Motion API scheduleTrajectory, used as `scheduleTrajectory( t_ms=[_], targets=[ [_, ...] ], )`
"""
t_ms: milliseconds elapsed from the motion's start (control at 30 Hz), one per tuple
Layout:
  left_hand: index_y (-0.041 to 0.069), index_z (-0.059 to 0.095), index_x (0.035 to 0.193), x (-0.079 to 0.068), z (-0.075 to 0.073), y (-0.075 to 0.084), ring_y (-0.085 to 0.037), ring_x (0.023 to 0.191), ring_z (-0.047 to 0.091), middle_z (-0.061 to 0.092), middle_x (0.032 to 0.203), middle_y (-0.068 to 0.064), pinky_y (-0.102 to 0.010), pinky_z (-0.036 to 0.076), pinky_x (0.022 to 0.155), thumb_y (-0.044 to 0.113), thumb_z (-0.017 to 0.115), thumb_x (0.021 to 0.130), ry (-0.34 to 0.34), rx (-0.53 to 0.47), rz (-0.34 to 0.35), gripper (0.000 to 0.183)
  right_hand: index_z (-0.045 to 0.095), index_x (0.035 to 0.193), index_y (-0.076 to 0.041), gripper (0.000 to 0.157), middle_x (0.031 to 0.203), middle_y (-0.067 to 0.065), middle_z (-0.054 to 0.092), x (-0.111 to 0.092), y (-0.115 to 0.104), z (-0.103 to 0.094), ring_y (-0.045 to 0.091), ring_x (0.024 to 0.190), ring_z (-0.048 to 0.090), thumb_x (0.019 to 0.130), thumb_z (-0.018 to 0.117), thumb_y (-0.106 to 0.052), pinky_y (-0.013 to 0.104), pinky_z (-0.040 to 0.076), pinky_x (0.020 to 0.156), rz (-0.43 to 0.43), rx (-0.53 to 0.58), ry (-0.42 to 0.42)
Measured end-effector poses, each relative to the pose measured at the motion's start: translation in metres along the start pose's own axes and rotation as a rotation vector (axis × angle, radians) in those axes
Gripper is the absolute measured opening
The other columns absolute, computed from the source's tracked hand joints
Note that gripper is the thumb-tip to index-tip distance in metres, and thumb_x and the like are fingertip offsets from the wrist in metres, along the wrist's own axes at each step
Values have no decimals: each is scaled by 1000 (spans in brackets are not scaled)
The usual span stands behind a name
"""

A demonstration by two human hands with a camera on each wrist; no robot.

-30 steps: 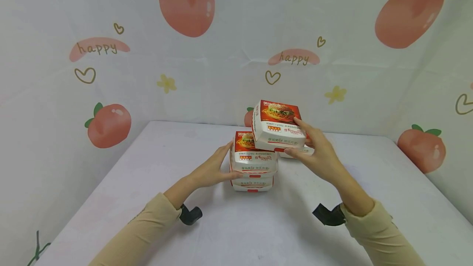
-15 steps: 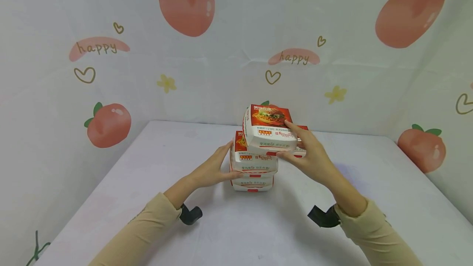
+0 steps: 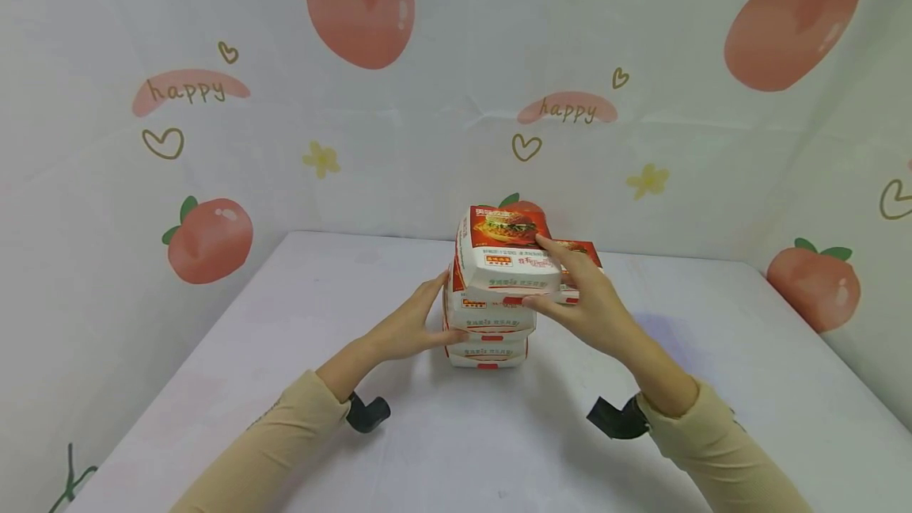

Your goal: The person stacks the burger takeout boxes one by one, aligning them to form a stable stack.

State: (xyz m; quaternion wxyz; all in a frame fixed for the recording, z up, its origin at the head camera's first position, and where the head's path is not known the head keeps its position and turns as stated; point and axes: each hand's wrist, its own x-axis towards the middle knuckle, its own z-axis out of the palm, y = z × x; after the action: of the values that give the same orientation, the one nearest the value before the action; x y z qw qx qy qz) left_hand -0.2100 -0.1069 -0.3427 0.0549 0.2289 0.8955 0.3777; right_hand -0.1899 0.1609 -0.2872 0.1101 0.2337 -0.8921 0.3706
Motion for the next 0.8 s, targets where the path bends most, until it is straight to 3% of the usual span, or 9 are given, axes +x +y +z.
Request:
scheduleTrajectory(
  t_ms=[400,633,800],
  targets=[
    [20,7,152,1,1,-1,-24,144,20,21,154,-6,-53,25,114,43,71,80,-1,-2,-4,99,29,147,-28,82,140,15,40,-1,-6,4,33,117,49,79,75,-28,49,52,87,-3,5,-11],
    [18,6,152,1,1,0,-25,144,19,21,154,-8,-55,25,113,42,71,80,0,-9,-3,99,27,147,-27,82,143,15,38,0,-7,6,32,120,46,80,74,-28,50,50,92,7,4,-20],
    [19,6,152,1,1,-1,-25,144,19,21,154,-7,-55,24,114,41,71,80,3,-12,12,99,28,147,-28,82,140,15,39,0,-8,9,32,114,51,80,74,-28,51,50,90,11,-5,-18]
  ],
)
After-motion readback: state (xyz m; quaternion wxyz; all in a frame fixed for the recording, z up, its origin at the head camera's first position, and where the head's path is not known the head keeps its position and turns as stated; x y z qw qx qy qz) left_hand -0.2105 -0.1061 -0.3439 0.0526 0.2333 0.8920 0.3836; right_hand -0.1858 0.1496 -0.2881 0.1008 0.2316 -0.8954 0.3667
